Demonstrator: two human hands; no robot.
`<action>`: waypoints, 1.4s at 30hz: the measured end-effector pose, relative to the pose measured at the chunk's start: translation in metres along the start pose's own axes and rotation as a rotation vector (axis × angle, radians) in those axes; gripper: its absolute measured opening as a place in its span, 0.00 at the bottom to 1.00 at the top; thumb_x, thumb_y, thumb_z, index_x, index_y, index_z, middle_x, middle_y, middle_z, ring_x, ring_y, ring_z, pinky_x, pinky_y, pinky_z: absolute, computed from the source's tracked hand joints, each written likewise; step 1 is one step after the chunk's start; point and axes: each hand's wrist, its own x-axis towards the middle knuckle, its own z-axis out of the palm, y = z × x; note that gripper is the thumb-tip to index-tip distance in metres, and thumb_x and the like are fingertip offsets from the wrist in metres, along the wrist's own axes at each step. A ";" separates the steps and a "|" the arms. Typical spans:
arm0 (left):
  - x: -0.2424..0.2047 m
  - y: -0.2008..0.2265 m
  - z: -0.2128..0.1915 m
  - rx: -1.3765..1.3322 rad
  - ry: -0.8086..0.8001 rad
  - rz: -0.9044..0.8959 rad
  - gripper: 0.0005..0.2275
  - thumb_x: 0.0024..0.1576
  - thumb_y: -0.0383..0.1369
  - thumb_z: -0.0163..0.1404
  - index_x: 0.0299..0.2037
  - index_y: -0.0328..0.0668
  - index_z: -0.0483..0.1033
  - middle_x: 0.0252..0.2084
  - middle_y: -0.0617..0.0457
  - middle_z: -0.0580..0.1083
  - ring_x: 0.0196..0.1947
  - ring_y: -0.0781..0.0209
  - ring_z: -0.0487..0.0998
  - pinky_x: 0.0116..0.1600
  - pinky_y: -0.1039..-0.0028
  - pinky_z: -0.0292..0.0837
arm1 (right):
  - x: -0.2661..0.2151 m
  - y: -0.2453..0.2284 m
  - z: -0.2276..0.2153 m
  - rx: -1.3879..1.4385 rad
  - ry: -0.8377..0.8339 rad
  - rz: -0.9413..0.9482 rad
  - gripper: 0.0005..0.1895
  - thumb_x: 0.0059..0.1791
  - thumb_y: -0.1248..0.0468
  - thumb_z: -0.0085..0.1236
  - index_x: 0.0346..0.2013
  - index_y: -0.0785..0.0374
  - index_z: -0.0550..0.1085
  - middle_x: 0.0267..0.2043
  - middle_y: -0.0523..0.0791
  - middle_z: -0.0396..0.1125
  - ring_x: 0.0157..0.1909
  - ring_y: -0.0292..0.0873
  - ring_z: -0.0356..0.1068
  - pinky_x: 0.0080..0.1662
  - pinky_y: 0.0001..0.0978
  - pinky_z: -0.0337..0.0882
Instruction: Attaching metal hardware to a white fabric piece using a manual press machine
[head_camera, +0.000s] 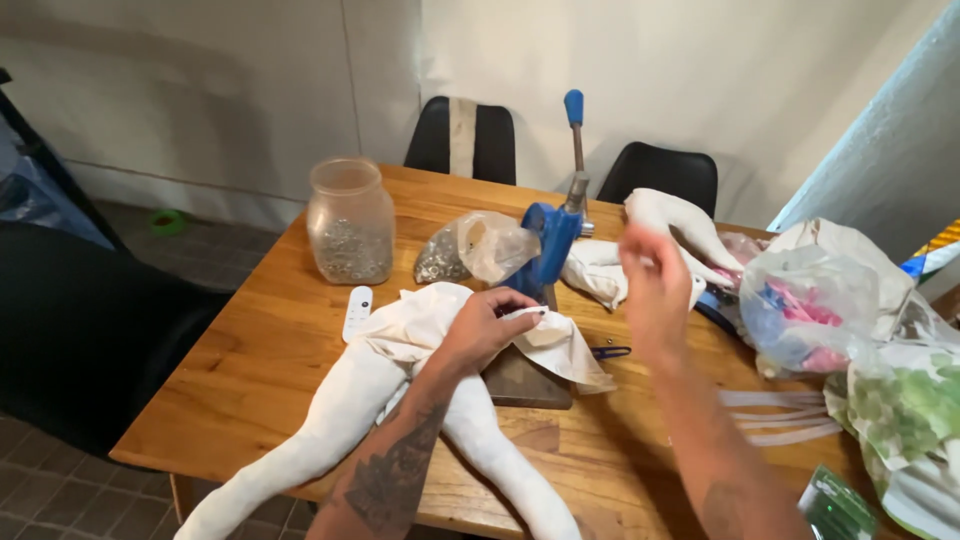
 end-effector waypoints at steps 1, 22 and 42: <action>-0.004 0.003 -0.001 0.001 -0.004 -0.004 0.11 0.47 0.31 0.67 0.39 0.41 0.86 0.34 0.50 0.79 0.37 0.66 0.77 0.47 0.75 0.75 | -0.019 0.003 -0.001 -0.001 0.003 0.005 0.09 0.53 0.61 0.59 0.48 0.50 0.77 0.45 0.38 0.71 0.45 0.33 0.68 0.51 0.25 0.69; -0.061 0.041 -0.008 0.656 0.135 1.154 0.04 0.61 0.28 0.55 0.35 0.49 0.83 0.34 0.55 0.75 0.34 0.54 0.77 0.40 0.67 0.70 | -0.089 0.037 -0.005 -0.373 0.129 -1.305 0.06 0.44 0.68 0.69 0.32 0.56 0.80 0.31 0.43 0.73 0.33 0.48 0.70 0.39 0.44 0.68; -0.069 0.008 -0.034 1.116 0.322 0.845 0.06 0.48 0.25 0.51 0.30 0.50 0.70 0.27 0.54 0.64 0.32 0.50 0.69 0.41 0.62 0.64 | -0.069 0.065 -0.063 -0.578 0.327 -1.345 0.05 0.48 0.67 0.66 0.33 0.55 0.77 0.32 0.43 0.71 0.35 0.48 0.67 0.44 0.42 0.66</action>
